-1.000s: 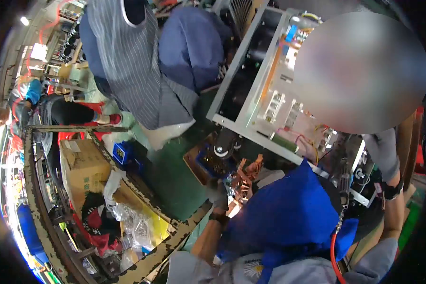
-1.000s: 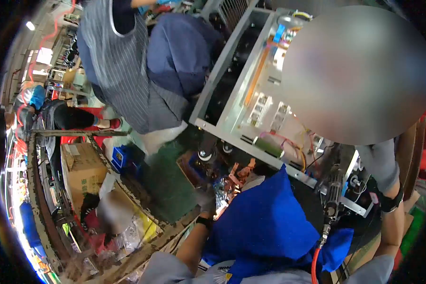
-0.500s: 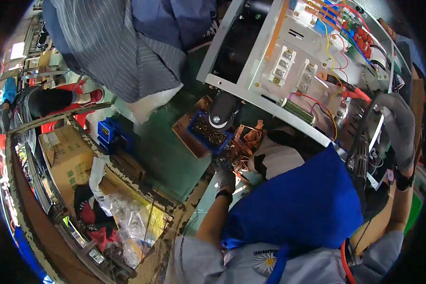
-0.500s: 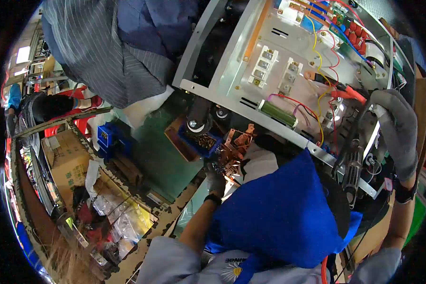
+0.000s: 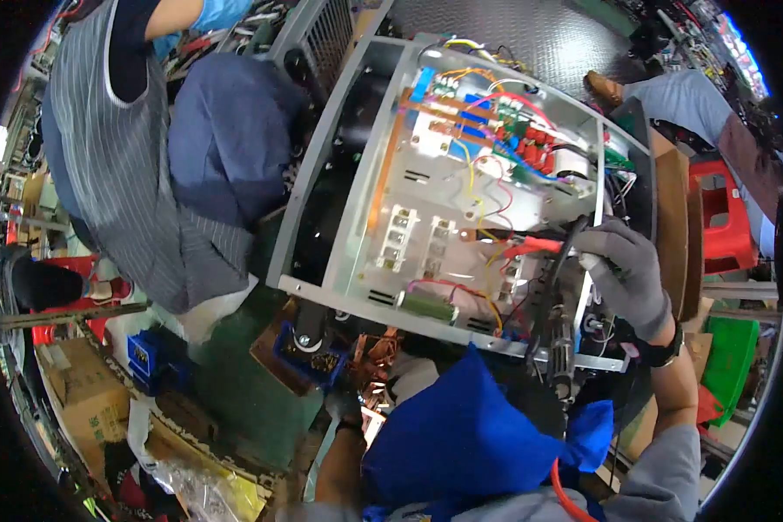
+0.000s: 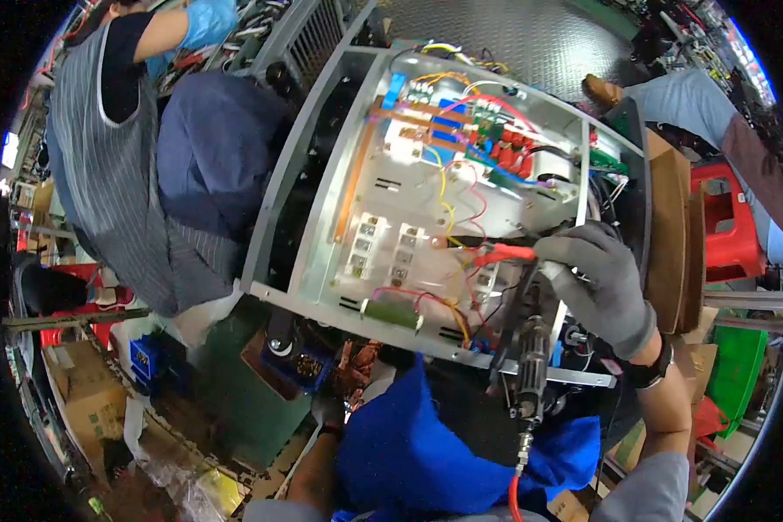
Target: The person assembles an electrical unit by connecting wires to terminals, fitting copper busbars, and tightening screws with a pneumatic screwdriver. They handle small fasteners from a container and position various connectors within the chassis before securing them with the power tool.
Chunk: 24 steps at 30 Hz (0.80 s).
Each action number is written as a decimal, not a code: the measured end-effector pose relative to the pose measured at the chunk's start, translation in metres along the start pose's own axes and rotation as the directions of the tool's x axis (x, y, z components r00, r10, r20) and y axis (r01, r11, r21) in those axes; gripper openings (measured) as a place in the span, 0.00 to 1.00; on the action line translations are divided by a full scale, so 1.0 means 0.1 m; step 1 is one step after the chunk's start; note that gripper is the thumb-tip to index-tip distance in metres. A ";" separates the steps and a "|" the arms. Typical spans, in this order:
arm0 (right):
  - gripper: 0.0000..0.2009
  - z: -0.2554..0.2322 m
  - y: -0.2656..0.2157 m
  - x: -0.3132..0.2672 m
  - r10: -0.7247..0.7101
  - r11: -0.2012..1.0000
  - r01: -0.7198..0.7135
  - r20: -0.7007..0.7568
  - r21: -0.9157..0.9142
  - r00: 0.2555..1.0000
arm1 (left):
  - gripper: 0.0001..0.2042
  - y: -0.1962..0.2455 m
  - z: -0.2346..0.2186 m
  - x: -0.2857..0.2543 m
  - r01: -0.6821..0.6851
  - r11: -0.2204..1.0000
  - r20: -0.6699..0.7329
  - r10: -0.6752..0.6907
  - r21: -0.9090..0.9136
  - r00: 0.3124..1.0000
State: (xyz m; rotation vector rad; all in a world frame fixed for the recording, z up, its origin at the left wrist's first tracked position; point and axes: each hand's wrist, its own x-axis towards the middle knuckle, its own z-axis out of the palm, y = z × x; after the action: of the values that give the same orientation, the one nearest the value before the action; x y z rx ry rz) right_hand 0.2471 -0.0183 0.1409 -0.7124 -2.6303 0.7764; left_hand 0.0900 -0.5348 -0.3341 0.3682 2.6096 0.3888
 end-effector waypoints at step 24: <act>0.08 0.04 0.12 0.24 -0.021 0.957 -0.021 0.143 0.291 0.990 | 0.06 1.11 -1.72 -0.52 0.247 0.714 0.325 -0.030 -0.655 0.945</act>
State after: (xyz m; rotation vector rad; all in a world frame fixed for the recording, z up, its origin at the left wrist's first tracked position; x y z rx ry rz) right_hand 0.2298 0.0017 0.1344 -0.5924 -2.5573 1.2271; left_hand 0.0713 -0.4850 -0.1297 -0.0406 1.9904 1.1163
